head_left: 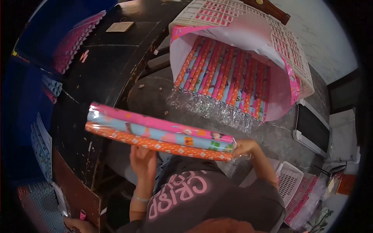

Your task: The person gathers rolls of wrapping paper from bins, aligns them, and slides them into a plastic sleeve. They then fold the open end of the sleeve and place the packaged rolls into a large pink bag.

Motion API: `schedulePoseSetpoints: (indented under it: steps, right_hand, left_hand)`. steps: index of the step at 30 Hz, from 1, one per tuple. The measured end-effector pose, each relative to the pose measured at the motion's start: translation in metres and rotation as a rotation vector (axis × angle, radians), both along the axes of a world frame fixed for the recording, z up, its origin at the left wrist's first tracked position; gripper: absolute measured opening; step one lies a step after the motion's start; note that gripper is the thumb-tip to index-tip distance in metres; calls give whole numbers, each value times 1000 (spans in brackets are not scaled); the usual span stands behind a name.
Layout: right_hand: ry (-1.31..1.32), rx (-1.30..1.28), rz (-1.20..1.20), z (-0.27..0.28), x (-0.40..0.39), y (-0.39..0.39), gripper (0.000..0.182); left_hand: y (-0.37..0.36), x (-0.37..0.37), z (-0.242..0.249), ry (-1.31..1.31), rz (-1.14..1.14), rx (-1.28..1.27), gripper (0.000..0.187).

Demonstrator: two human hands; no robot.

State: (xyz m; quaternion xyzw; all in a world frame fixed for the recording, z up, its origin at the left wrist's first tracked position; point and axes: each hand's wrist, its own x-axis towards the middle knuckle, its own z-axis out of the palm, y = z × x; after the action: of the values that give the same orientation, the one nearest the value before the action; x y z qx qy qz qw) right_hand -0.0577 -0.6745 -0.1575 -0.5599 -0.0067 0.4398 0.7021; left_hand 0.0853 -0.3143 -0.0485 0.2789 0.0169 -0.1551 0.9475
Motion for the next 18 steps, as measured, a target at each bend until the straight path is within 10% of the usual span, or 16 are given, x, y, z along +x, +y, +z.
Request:
schedulePoseSetpoints:
  steps: [10, 18]
  right_hand:
    - [112, -100, -769, -28, -182, 18, 33]
    - [-9, -282, -1161, -78, -79, -44, 27]
  left_hand:
    - [-301, 12, -150, 246, -817, 252, 23]
    - [-367, -40, -184, 27, -1299, 469, 40]
